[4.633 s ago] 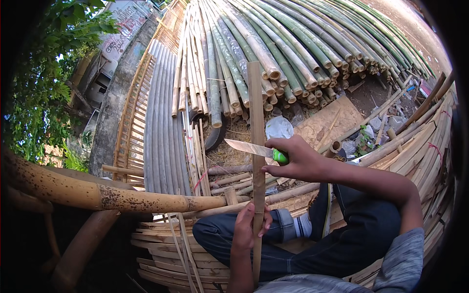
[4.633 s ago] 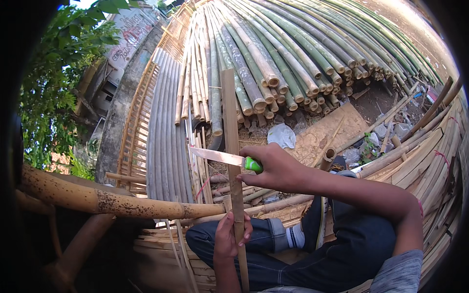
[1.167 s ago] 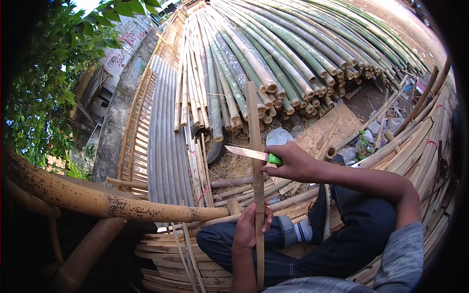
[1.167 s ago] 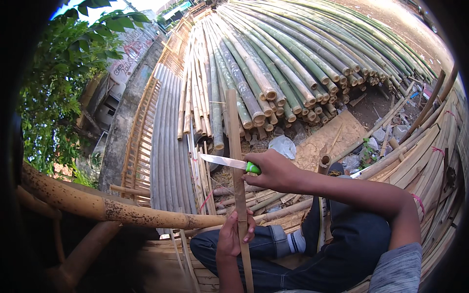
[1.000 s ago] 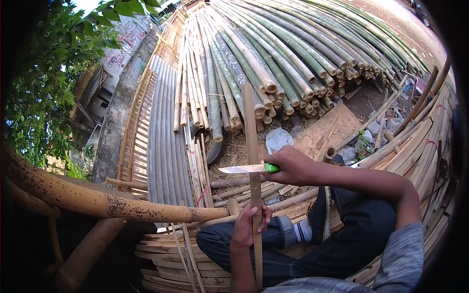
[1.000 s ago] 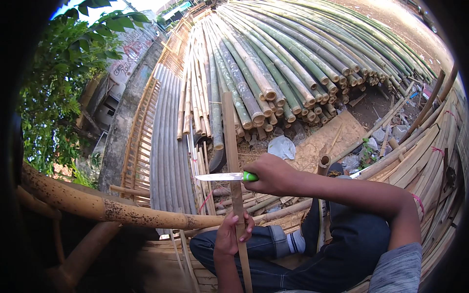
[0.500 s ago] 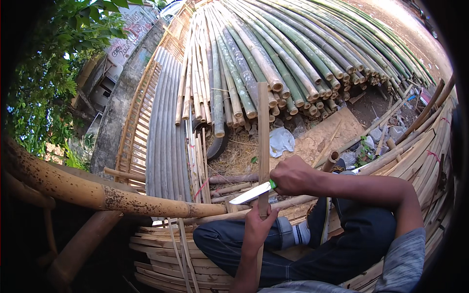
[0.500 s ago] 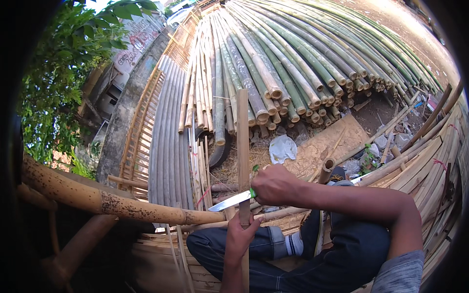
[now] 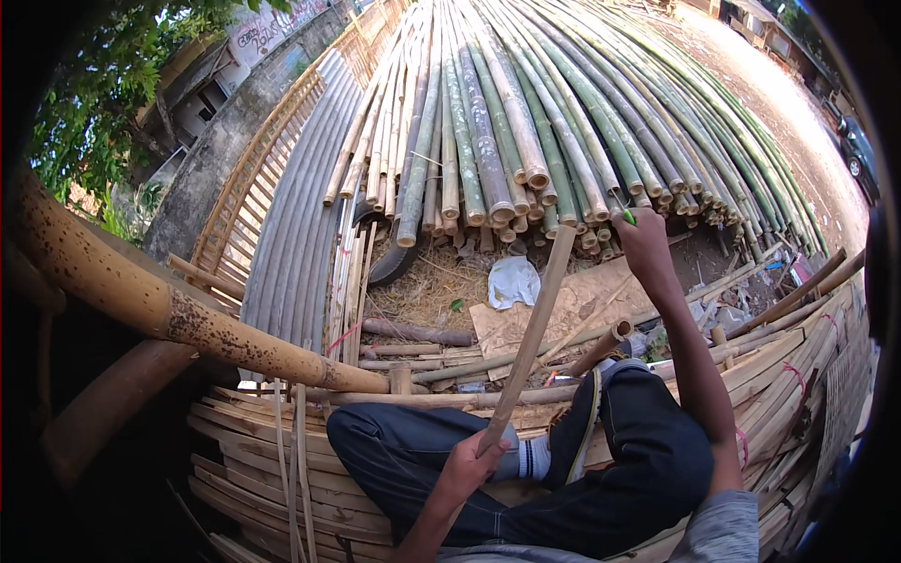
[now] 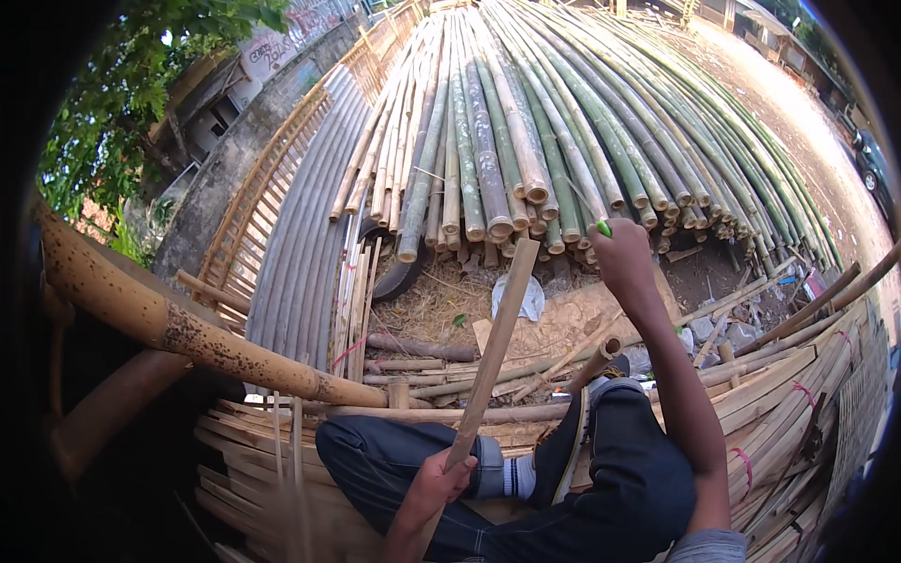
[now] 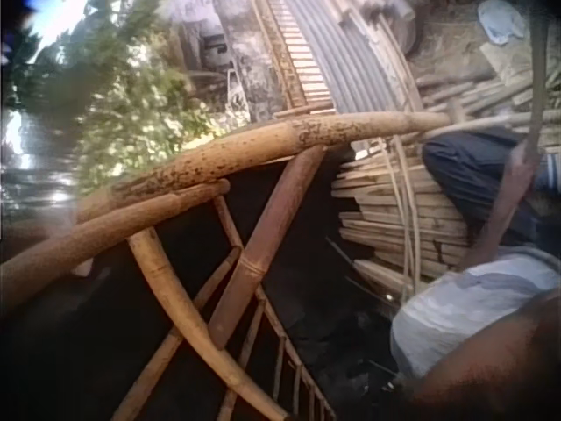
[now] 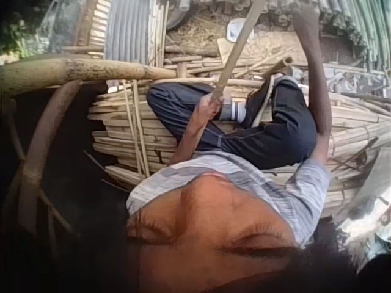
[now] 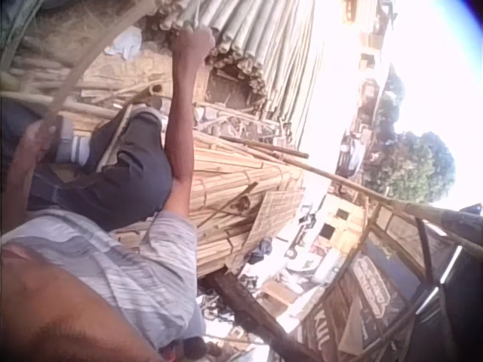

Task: The person sits on a bamboo platform and uses a knife to shave a long bamboo strip, repeatedly scraping along its length to smooth and thin it. The person holds the strip with the left hand and shaves with the right hand, occasionally adjusting grip and repositioning the strip.

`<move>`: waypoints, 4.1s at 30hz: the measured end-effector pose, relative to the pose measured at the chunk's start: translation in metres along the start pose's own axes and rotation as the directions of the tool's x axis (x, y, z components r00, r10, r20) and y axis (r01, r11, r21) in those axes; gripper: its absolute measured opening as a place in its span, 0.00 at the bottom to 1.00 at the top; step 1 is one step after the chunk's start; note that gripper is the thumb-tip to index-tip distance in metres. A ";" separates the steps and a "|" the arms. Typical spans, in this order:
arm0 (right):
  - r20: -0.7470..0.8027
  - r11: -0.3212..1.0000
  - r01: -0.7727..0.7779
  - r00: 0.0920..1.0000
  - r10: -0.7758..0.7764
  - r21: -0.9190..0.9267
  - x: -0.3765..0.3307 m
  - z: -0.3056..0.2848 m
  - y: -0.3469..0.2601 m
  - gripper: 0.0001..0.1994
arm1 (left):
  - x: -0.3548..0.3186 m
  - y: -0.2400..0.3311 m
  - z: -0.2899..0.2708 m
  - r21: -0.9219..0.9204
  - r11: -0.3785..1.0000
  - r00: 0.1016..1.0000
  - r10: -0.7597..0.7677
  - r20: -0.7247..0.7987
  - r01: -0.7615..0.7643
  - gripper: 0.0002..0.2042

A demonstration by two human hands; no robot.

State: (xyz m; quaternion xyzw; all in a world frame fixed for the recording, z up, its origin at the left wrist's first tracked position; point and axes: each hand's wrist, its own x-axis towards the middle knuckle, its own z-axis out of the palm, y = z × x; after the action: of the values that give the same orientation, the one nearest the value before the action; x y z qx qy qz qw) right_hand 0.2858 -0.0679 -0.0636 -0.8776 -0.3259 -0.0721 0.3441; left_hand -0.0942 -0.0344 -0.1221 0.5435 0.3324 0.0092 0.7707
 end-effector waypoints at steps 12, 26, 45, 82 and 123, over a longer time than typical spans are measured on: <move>0.448 0.957 0.193 0.852 -0.273 0.217 -0.066 -0.018 -0.077 0.17 | 0.006 0.056 -0.046 -0.265 0.943 0.970 0.229 0.085 -0.200 0.18; 0.650 0.803 0.591 0.579 -0.492 0.081 -0.112 0.016 -0.120 0.08 | 0.018 0.046 -0.023 0.035 0.943 0.938 0.332 -0.101 -0.330 0.14; 0.584 0.800 0.592 0.616 -0.528 0.099 -0.096 0.059 -0.089 0.10 | 0.046 0.043 0.001 0.485 0.835 0.834 0.448 -0.323 -0.260 0.12; 0.567 0.801 0.577 0.611 -0.552 0.158 -0.104 0.053 -0.062 0.09 | 0.058 0.021 0.010 0.376 0.902 0.882 0.344 -0.321 -0.214 0.14; 0.631 0.823 0.567 0.623 -0.462 0.043 -0.127 0.027 -0.107 0.12 | 0.040 0.023 0.002 0.438 0.841 0.838 0.464 -0.287 -0.316 0.16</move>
State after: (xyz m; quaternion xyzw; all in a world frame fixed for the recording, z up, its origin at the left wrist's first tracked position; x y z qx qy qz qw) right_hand 0.1177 -0.0578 -0.0692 -0.7451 -0.6504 0.0966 0.1113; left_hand -0.0538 -0.0110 -0.1224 0.7244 0.3514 0.2115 0.5541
